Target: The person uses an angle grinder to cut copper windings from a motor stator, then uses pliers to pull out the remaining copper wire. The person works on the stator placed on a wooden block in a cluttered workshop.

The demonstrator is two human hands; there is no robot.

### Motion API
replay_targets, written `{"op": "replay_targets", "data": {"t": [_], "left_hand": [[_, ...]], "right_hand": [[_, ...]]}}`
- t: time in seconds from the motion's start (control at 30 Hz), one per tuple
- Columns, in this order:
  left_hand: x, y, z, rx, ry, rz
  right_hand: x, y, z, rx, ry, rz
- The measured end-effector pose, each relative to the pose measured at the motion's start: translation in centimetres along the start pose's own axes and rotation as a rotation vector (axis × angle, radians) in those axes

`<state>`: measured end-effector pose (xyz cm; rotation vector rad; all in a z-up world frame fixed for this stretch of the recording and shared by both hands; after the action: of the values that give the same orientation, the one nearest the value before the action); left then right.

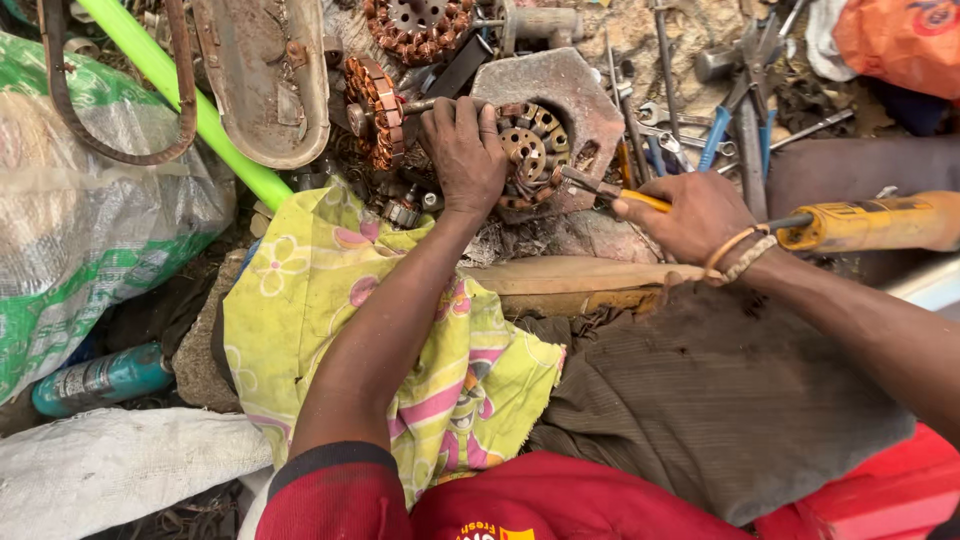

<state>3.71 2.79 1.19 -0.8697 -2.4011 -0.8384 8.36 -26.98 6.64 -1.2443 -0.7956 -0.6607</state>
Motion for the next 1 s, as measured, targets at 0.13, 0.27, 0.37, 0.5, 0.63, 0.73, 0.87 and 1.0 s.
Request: {"op": "replay_targets", "data": {"t": [0.13, 0.27, 0.37, 0.5, 0.63, 0.73, 0.87, 1.0], "left_hand": [[-0.5, 0.6, 0.5, 0.033, -0.042, -0.010], [-0.1, -0.5, 0.9, 0.037, -0.038, -0.001], [-0.6, 0.7, -0.6, -0.101, 0.011, -0.056], [0.5, 0.1, 0.9, -0.016, -0.015, -0.041], [-1.3, 1.1, 0.9, 0.048, -0.104, 0.004], [-0.3, -0.4, 0.7, 0.063, -0.071, -0.059], [0.2, 0.5, 0.2, 0.045, -0.078, -0.065], [0.1, 0.0, 0.2, 0.078, -0.081, -0.044]], "right_hand": [[-1.3, 2.3, 0.8, 0.130, 0.037, -0.105], [-3.9, 2.9, 0.2, 0.318, 0.056, -0.365], [-3.5, 3.6, -1.7, 0.292, 0.094, -0.249], [-3.3, 2.6, -1.4, 0.470, -0.021, -0.222], [-3.8, 3.6, -2.4, 0.244, 0.053, 0.038], [-5.3, 3.0, -4.9, -0.079, -0.087, 0.188], [-5.7, 3.3, -4.4, -0.101, 0.379, 0.351], [-7.9, 0.8, -3.4, -0.469, 1.150, 0.844]]}}
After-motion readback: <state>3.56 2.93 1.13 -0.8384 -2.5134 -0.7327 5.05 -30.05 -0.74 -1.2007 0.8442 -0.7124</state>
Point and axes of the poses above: each hand's wrist, its own y-axis towards the middle knuckle, its own x-axis out of the back of the hand, z = x × y, the point moved 5 cm from there along y, towards the middle knuckle, and after that the axes turned 15 degrees about -z, right-handed, at the moved point
